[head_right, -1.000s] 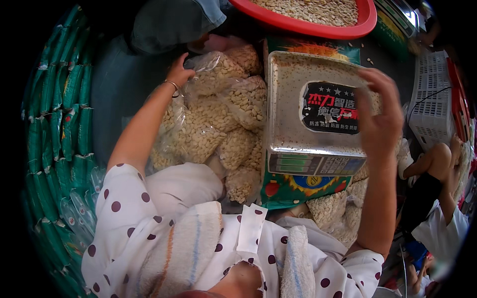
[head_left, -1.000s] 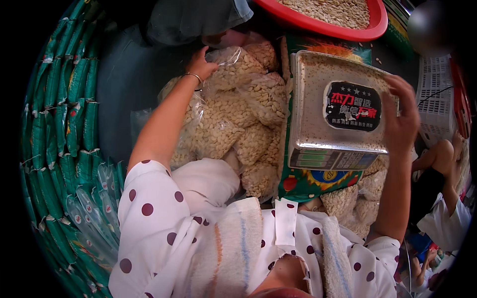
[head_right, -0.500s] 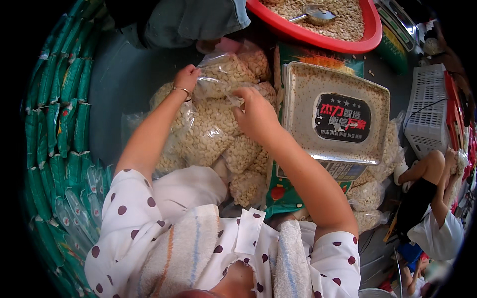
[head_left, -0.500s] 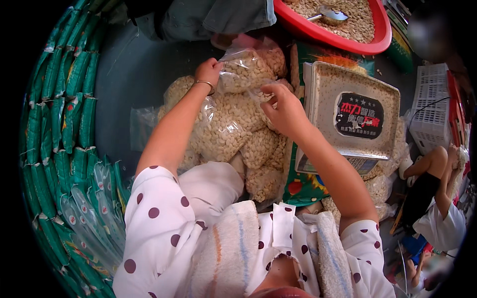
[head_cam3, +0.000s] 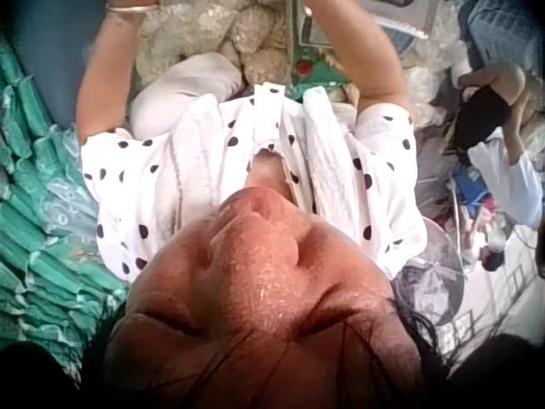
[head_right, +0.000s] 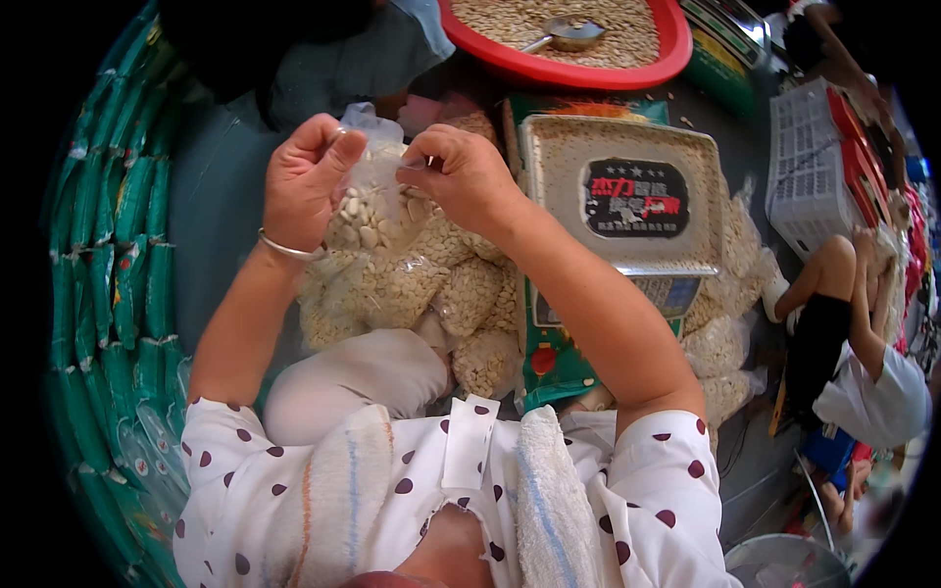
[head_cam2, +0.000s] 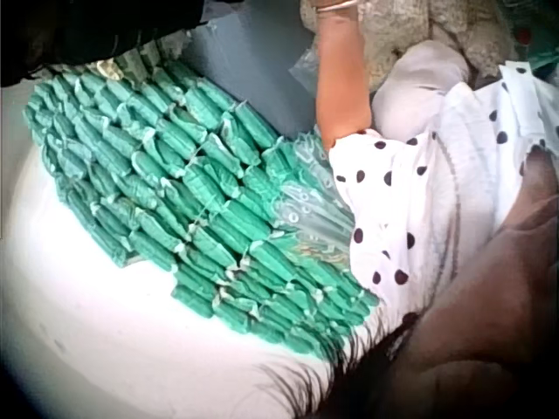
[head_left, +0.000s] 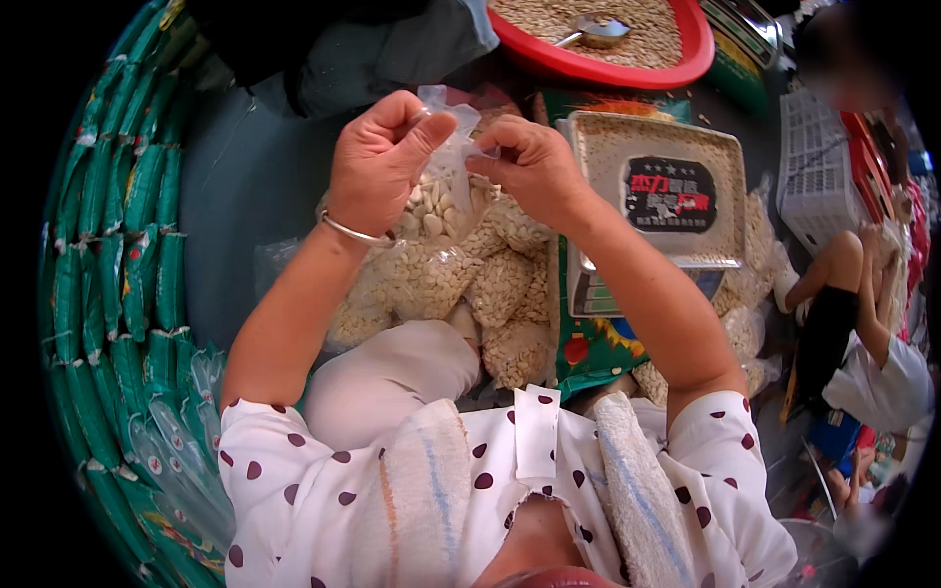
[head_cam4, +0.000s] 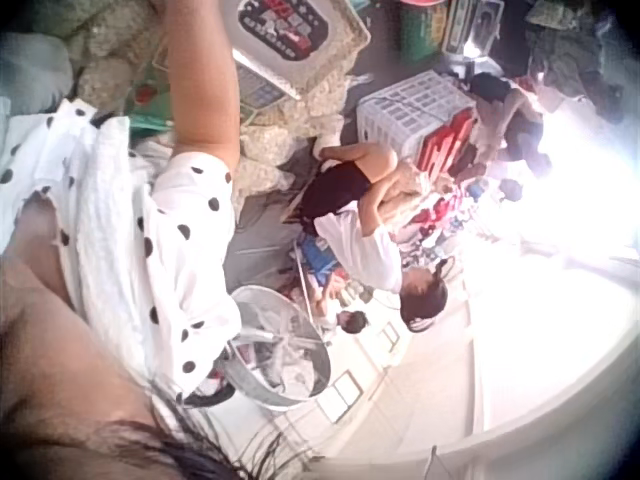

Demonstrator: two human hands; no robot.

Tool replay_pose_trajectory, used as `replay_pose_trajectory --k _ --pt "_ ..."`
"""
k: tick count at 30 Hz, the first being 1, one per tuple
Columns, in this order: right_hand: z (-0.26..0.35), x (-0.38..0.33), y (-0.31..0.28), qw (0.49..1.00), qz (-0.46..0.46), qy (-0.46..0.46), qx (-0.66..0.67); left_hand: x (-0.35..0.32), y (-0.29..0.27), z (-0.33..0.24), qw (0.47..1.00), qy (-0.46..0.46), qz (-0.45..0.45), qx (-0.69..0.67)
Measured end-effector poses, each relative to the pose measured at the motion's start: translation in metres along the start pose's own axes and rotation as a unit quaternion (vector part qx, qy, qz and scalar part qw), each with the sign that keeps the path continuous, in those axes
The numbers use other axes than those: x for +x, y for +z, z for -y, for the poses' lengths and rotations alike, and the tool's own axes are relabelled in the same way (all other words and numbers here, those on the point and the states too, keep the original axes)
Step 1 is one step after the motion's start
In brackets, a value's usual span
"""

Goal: The person scoops peanuts from a large red basin into clear plastic bags using a metal scoop. They place each bag onto a digital scale to measure the weight, then remove the bag and set it aside. This process is repeated continuously throughout the clip.

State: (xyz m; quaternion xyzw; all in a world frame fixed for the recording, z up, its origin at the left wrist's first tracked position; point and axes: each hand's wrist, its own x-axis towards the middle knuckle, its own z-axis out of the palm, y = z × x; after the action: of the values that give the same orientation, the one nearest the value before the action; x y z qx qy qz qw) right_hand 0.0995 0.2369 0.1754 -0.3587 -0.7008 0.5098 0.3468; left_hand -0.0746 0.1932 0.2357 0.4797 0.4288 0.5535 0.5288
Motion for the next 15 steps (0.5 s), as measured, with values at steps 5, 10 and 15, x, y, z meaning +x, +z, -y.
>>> replay_pose_trajectory --k 5,10,15 --pt "0.036 -0.064 -0.072 0.988 -0.094 0.013 0.125 -0.001 0.061 -0.029 0.998 0.018 0.023 -0.061" --pt "0.028 -0.123 -0.174 0.959 -0.24 0.002 0.152 0.017 0.116 -0.012 0.99 -0.004 0.011 -0.143" --pt "-0.027 -0.178 -0.239 0.946 -0.307 0.055 0.09 0.031 0.169 0.067 0.994 -0.092 0.055 -0.024"
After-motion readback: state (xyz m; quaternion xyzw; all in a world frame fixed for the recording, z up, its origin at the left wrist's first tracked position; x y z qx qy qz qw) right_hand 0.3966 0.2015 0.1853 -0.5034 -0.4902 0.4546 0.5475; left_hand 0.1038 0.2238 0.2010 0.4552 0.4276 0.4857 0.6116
